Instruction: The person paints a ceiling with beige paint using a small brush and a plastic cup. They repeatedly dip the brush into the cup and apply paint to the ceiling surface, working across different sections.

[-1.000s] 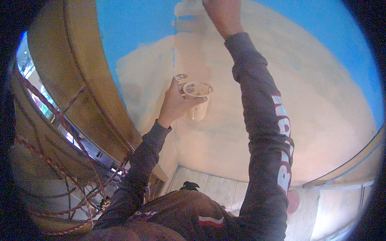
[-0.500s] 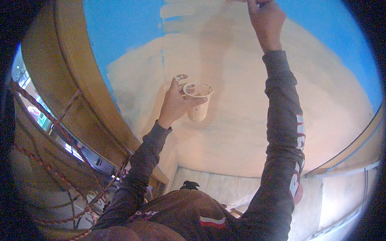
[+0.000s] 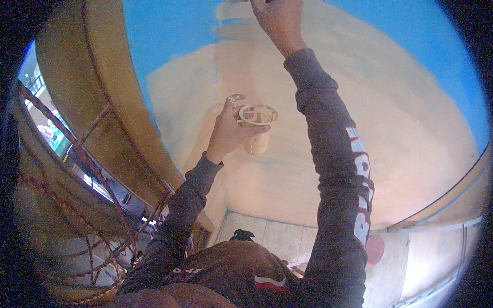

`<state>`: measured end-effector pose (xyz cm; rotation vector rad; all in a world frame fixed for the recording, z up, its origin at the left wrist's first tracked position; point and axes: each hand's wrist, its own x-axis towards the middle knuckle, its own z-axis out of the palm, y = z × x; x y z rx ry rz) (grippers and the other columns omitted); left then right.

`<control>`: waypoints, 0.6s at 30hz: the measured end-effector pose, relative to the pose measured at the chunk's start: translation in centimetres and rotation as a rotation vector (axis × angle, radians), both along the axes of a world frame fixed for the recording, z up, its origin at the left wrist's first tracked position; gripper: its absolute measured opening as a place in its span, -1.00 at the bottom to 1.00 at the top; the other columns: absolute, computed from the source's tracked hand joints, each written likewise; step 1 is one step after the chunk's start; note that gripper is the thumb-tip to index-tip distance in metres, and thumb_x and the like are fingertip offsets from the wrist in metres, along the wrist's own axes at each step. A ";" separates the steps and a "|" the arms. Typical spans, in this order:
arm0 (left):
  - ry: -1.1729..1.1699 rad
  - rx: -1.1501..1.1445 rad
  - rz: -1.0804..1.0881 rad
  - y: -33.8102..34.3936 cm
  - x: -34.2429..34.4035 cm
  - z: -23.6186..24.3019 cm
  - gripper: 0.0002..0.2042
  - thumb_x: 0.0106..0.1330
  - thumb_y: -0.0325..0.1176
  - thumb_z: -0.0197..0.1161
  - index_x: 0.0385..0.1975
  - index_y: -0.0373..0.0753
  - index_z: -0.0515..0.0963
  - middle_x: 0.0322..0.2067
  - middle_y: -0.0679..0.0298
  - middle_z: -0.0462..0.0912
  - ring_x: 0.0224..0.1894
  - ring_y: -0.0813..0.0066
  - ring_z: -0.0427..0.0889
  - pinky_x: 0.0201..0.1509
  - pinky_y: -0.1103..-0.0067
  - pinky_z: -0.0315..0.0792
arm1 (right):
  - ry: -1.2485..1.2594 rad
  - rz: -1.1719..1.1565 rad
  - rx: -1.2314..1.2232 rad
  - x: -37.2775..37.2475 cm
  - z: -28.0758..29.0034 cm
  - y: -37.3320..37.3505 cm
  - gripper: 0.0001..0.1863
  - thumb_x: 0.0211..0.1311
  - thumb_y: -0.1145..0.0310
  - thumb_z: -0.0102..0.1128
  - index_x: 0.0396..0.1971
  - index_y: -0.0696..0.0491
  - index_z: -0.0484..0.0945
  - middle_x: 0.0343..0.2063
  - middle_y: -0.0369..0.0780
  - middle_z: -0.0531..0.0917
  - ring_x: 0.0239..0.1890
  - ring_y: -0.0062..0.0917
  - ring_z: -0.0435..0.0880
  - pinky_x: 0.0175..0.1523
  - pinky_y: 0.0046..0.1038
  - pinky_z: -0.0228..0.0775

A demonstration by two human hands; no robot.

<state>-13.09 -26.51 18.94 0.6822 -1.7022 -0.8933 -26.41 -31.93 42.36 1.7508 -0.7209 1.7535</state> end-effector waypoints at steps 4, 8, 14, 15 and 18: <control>0.024 -0.007 0.019 -0.3 0.4 0.1 -0.08 0.01 -0.25 0.69 0.30 -0.34 0.20 0.04 -0.14 0.64 0.08 0.21 0.72 0.08 0.40 0.68 | -0.040 0.016 0.000 1.0 0.7 -2.5 -0.56 0.35 0.35 0.28 -0.64 0.24 0.32 -0.74 -0.18 0.19 -0.66 -0.56 0.13 -0.56 -0.36 0.11; 0.012 -0.016 0.055 -0.8 0.4 0.1 -0.09 0.02 -0.28 0.69 0.30 -0.36 0.20 0.01 -0.13 0.65 0.05 0.22 0.73 0.06 0.40 0.68 | -0.132 0.080 0.002 0.7 0.6 -4.1 -0.57 0.35 0.34 0.28 -0.63 0.23 0.34 -0.74 -0.17 0.22 -0.66 -0.55 0.16 -0.55 -0.35 0.16; -0.012 -0.003 0.044 -0.8 0.1 0.5 -0.09 0.02 -0.26 0.68 0.31 -0.36 0.19 0.01 -0.14 0.66 0.05 0.20 0.73 0.05 0.38 0.69 | -0.065 -0.128 -0.020 -3.5 0.6 -2.8 -0.64 0.36 0.32 0.30 -0.57 0.26 0.52 -0.75 -0.18 0.36 -0.66 -0.61 0.27 -0.54 -0.42 0.22; 0.000 -0.007 0.033 -0.9 0.0 0.4 -0.08 0.02 -0.26 0.69 0.31 -0.36 0.19 0.01 -0.14 0.66 0.05 0.20 0.73 0.05 0.38 0.69 | -0.076 -0.133 -0.036 -4.0 0.7 -2.2 -0.65 0.36 0.32 0.30 -0.56 0.26 0.54 -0.75 -0.18 0.37 -0.66 -0.63 0.28 -0.54 -0.44 0.22; 0.024 -0.006 0.014 -1.2 0.1 -0.1 -0.08 0.02 -0.25 0.69 0.31 -0.34 0.20 0.01 -0.14 0.66 0.04 0.19 0.73 0.05 0.39 0.69 | -0.144 -0.173 0.005 -6.8 0.8 -0.8 -0.66 0.36 0.37 0.32 -0.56 0.24 0.50 -0.73 -0.31 0.38 -0.62 -0.69 0.26 -0.54 -0.49 0.21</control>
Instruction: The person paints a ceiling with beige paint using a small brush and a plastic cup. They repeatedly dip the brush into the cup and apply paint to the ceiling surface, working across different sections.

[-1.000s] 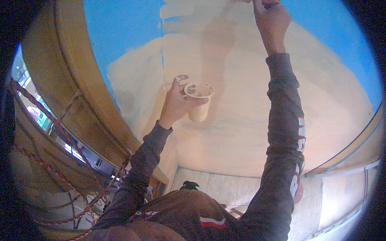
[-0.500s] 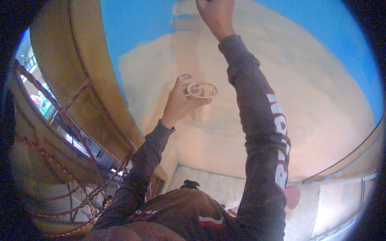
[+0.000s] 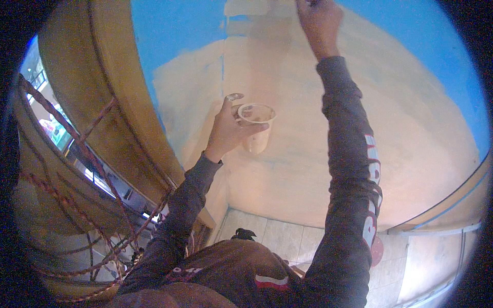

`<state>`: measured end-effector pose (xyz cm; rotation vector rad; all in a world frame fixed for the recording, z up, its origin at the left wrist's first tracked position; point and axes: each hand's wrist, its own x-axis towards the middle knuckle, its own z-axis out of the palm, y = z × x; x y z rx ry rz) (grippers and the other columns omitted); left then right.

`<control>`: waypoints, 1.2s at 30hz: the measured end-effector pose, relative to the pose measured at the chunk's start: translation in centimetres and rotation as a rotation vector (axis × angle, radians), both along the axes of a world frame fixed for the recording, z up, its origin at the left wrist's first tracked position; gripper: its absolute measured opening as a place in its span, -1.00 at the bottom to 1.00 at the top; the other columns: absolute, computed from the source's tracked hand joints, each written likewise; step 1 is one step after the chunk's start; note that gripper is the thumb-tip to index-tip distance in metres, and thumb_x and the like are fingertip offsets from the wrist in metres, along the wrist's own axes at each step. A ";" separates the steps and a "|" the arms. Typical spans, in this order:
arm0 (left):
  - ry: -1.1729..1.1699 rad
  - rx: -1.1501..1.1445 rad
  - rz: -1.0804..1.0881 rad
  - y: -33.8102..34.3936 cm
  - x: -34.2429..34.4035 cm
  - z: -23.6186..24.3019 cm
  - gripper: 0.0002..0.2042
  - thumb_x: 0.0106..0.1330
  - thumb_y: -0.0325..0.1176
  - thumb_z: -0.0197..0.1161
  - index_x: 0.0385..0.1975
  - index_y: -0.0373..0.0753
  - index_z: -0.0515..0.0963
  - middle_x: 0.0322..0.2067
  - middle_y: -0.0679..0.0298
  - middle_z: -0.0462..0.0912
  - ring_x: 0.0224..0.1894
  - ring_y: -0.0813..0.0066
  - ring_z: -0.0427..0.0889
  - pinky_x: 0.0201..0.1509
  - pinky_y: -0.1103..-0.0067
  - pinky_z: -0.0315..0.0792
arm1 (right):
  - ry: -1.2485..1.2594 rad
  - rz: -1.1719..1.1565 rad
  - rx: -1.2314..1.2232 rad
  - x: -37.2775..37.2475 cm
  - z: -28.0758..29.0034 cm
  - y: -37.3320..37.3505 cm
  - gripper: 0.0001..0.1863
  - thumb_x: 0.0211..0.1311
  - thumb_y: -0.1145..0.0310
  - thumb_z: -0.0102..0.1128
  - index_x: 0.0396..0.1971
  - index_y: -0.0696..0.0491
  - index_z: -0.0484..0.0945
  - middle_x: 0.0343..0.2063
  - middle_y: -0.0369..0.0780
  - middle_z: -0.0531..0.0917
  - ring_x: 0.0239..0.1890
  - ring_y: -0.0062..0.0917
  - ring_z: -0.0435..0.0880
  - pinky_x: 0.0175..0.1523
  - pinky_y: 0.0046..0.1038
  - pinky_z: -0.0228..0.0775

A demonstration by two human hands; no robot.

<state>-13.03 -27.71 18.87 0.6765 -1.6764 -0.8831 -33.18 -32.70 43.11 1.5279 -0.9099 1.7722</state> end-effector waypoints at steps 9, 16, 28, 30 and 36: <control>-0.060 0.025 0.026 0.8 -0.1 0.5 -0.05 -0.03 -0.23 0.71 0.31 -0.33 0.21 0.02 -0.13 0.65 0.06 0.17 0.72 0.11 0.38 0.66 | 0.018 0.249 -0.037 3.7 -1.2 0.1 -0.77 0.39 0.38 0.30 -0.37 0.27 0.71 -0.60 -0.30 0.62 -0.53 -0.71 0.44 -0.43 -0.55 0.31; 0.016 0.024 0.018 0.5 -0.1 0.5 -0.08 -0.02 -0.27 0.71 0.29 -0.35 0.21 0.01 -0.12 0.66 0.05 0.21 0.73 0.08 0.39 0.67 | -0.025 0.236 0.041 6.4 -2.5 -4.4 -0.76 0.36 0.35 0.30 -0.28 0.28 0.71 -0.67 -0.23 0.57 -0.59 -0.66 0.43 -0.46 -0.48 0.32; -0.008 0.041 0.026 0.3 0.1 0.9 -0.07 -0.01 -0.28 0.71 0.30 -0.35 0.19 0.02 -0.11 0.64 0.04 0.23 0.72 0.07 0.41 0.67 | -0.018 0.041 -0.023 2.8 -2.1 -3.0 -0.79 0.37 0.38 0.29 -0.25 0.26 0.72 -0.64 -0.19 0.59 -0.58 -0.68 0.43 -0.44 -0.52 0.33; -0.009 0.042 0.030 0.2 0.1 0.8 -0.06 -0.02 -0.27 0.71 0.30 -0.35 0.19 0.03 -0.12 0.64 0.04 0.23 0.72 0.07 0.41 0.67 | -0.090 0.217 -0.042 3.3 -2.3 -2.6 -0.81 0.38 0.41 0.29 -0.26 0.25 0.73 -0.56 -0.24 0.69 -0.53 -0.70 0.51 -0.43 -0.54 0.35; 0.014 0.031 0.010 -0.1 -0.2 0.5 -0.06 -0.03 -0.27 0.72 0.30 -0.35 0.19 0.02 -0.10 0.65 0.04 0.23 0.73 0.08 0.42 0.66 | -0.053 0.238 0.117 5.9 -3.9 -3.5 -0.82 0.38 0.40 0.30 -0.25 0.22 0.74 -0.55 -0.24 0.71 -0.51 -0.70 0.54 -0.42 -0.55 0.37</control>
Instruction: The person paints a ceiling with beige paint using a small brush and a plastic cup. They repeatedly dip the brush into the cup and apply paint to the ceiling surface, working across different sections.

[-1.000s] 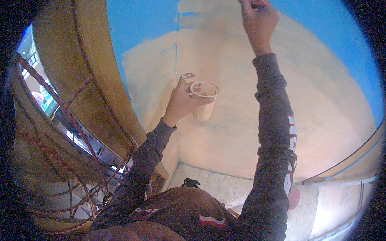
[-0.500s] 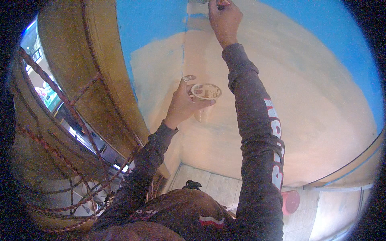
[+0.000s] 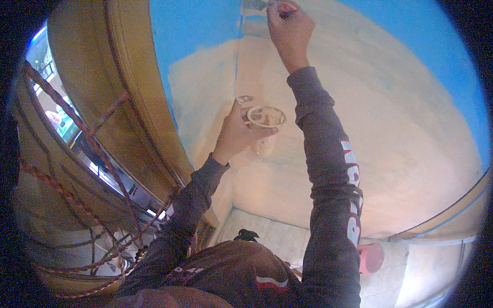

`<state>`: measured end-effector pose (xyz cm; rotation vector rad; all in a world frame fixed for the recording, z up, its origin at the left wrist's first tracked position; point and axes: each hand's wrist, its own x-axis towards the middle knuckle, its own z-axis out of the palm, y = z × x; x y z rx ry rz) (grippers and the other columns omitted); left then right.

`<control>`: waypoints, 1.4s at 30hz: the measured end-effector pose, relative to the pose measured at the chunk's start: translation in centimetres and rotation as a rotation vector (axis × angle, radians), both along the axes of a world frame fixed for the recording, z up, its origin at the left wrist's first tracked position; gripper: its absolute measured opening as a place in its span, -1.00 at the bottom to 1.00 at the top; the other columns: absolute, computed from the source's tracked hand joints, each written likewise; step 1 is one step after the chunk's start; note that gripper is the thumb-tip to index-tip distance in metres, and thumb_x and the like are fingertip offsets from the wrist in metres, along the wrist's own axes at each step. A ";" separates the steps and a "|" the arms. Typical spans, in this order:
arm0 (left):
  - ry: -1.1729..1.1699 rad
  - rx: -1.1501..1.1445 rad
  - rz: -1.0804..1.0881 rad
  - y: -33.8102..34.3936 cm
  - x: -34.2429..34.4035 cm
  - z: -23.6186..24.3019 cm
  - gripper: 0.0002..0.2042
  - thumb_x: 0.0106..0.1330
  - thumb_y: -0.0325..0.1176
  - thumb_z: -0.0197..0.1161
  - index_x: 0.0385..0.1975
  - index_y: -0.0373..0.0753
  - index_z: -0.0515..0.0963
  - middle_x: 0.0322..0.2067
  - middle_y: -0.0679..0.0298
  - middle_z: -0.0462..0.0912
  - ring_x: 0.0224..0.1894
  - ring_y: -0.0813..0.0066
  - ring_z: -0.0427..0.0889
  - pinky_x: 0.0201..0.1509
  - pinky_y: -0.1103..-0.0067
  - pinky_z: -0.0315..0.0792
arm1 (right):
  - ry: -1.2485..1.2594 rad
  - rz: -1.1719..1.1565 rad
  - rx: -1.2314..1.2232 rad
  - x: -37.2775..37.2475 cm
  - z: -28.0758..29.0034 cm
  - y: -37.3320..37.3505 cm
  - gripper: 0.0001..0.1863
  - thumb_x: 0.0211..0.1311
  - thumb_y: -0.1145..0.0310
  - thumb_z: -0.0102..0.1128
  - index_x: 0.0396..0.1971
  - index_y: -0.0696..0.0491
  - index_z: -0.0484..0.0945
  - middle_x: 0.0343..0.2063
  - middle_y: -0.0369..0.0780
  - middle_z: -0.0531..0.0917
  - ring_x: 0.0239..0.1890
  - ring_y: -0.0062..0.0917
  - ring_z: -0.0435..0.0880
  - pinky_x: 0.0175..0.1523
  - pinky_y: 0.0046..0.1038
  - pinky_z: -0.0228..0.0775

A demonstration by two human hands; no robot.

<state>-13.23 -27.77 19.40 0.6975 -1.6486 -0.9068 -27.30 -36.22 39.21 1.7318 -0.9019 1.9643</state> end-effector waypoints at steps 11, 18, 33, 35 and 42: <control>-0.005 -0.017 0.018 0.1 0.3 0.1 -0.05 -0.04 -0.27 0.73 0.30 -0.36 0.20 0.02 -0.12 0.67 0.05 0.24 0.73 0.10 0.41 0.65 | -0.098 -0.072 -0.078 -3.9 -2.2 1.1 -0.73 0.32 0.18 0.35 -0.28 0.11 0.78 -0.46 -0.16 0.80 -0.38 -0.51 0.81 -0.22 -0.46 0.59; -0.012 0.007 -0.019 0.2 -0.1 0.2 -0.05 -0.03 -0.27 0.72 0.29 -0.38 0.19 0.02 -0.12 0.66 0.06 0.24 0.72 0.10 0.42 0.65 | 0.022 0.015 -0.050 -0.9 -3.4 -1.0 -0.71 0.32 0.17 0.35 -0.26 0.12 0.77 -0.47 -0.16 0.79 -0.42 -0.46 0.80 -0.25 -0.47 0.57; -0.027 -0.007 -0.016 0.0 -0.6 -0.1 -0.07 0.01 -0.33 0.70 0.30 -0.39 0.16 0.00 -0.11 0.67 0.04 0.26 0.73 0.08 0.42 0.66 | -0.020 0.012 -0.087 -3.5 -3.5 -0.1 -0.72 0.34 0.16 0.32 -0.27 0.09 0.78 -0.47 -0.17 0.79 -0.44 -0.44 0.79 -0.28 -0.45 0.57; -0.022 -0.016 -0.031 -0.2 -0.6 -0.1 -0.08 0.01 -0.32 0.70 0.29 -0.38 0.16 0.00 -0.11 0.67 0.04 0.26 0.73 0.08 0.43 0.65 | 0.024 -0.045 0.020 -2.0 -3.8 -0.3 -0.71 0.33 0.17 0.32 -0.27 0.11 0.77 -0.47 -0.15 0.78 -0.44 -0.42 0.79 -0.28 -0.44 0.57; -0.037 -0.005 -0.029 -0.1 -0.5 0.1 -0.09 0.03 -0.32 0.69 0.29 -0.39 0.16 0.00 -0.12 0.67 0.04 0.25 0.73 0.10 0.43 0.64 | 0.011 -0.117 0.076 -3.4 -4.5 0.2 -0.69 0.31 0.15 0.33 -0.27 0.12 0.77 -0.48 -0.13 0.78 -0.44 -0.41 0.79 -0.27 -0.42 0.58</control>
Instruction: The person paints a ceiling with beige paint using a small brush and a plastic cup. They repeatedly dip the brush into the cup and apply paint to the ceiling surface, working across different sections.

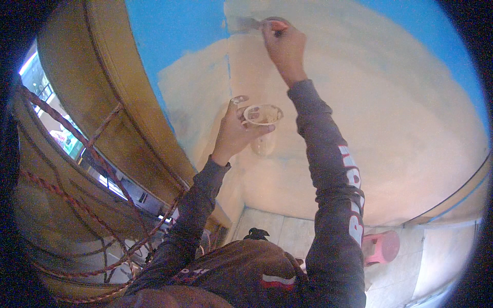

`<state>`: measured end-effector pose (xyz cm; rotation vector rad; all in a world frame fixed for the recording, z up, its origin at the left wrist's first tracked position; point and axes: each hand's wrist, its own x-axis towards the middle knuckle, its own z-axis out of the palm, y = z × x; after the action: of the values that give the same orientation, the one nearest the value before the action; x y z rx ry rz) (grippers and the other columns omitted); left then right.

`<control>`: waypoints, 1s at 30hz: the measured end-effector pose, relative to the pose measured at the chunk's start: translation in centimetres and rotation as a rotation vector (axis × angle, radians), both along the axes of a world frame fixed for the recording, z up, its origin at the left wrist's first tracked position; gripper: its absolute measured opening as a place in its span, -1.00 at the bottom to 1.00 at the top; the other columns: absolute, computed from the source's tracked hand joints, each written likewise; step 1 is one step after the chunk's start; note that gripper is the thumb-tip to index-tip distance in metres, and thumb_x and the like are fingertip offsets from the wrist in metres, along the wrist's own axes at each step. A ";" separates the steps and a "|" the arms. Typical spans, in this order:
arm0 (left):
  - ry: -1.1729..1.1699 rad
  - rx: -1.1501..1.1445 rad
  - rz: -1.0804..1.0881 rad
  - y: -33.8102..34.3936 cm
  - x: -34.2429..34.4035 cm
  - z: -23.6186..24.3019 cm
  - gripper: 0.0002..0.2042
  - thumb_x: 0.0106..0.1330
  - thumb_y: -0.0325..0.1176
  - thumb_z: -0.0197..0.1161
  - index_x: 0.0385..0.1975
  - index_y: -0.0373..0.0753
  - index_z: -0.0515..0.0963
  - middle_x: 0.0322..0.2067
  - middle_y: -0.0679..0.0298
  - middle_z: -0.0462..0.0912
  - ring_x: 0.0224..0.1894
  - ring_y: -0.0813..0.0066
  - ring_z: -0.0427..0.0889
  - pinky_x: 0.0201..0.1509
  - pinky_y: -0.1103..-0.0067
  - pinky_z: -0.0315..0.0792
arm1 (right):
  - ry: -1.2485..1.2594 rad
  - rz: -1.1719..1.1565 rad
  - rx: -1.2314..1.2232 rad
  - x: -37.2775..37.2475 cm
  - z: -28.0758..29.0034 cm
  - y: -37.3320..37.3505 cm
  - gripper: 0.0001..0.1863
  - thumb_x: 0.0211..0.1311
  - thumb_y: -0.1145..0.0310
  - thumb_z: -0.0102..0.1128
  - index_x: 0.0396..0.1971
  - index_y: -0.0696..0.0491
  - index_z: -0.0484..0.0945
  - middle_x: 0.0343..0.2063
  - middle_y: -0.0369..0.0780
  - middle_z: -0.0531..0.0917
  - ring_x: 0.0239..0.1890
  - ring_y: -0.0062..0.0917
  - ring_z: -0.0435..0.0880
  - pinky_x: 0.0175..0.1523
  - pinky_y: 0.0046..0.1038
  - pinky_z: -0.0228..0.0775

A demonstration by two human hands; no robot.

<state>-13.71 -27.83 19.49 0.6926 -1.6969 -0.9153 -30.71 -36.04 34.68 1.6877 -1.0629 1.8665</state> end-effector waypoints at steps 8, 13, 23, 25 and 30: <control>0.025 0.041 -0.047 0.7 -0.1 0.5 -0.09 0.04 -0.33 0.68 0.30 -0.37 0.16 0.03 -0.12 0.65 0.08 0.26 0.70 0.12 0.42 0.64 | -0.094 0.120 -0.062 -2.1 0.1 3.1 -0.76 0.33 0.28 0.36 -0.22 0.15 0.77 -0.41 -0.19 0.82 -0.36 -0.56 0.79 -0.18 -0.52 0.59; 0.001 0.006 -0.026 0.3 -0.4 0.1 -0.09 0.03 -0.35 0.69 0.30 -0.37 0.16 0.02 -0.11 0.65 0.08 0.28 0.70 0.11 0.42 0.65 | 0.017 0.065 -0.002 1.6 0.4 0.2 -0.75 0.36 0.27 0.34 -0.22 0.17 0.77 -0.41 -0.21 0.82 -0.34 -0.62 0.78 -0.18 -0.56 0.57; 0.056 -0.077 -0.010 -0.7 -0.4 -0.9 -0.06 -0.04 -0.17 0.72 0.25 -0.40 0.23 -0.06 -0.12 0.70 -0.01 0.20 0.76 0.06 0.39 0.65 | -0.003 -0.157 -0.060 -6.0 1.0 2.4 -0.65 0.32 0.06 0.31 -0.23 0.06 0.80 -0.40 -0.13 0.81 -0.33 -0.37 0.83 -0.18 -0.40 0.61; 0.062 -0.062 -0.011 -0.6 -0.4 -0.9 -0.06 -0.04 -0.16 0.72 0.26 -0.39 0.22 -0.05 -0.12 0.69 0.00 0.20 0.76 0.08 0.38 0.65 | -0.062 -0.224 0.021 -8.3 0.6 4.8 -0.65 0.33 0.09 0.32 -0.19 0.08 0.79 -0.39 -0.14 0.82 -0.29 -0.46 0.83 -0.16 -0.46 0.60; 0.031 -0.068 -0.009 0.4 -0.4 -0.2 -0.05 -0.03 -0.17 0.72 0.27 -0.39 0.22 -0.04 -0.11 0.70 0.00 0.21 0.76 0.06 0.42 0.65 | -0.106 -0.066 -0.035 -8.5 0.9 6.4 -0.68 0.36 0.13 0.29 -0.23 0.09 0.80 -0.35 -0.16 0.83 -0.27 -0.45 0.84 -0.12 -0.47 0.59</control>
<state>-14.11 -27.40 19.25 0.6231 -1.6970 -0.8664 -39.19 -29.60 35.54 1.5305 -1.1074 1.9388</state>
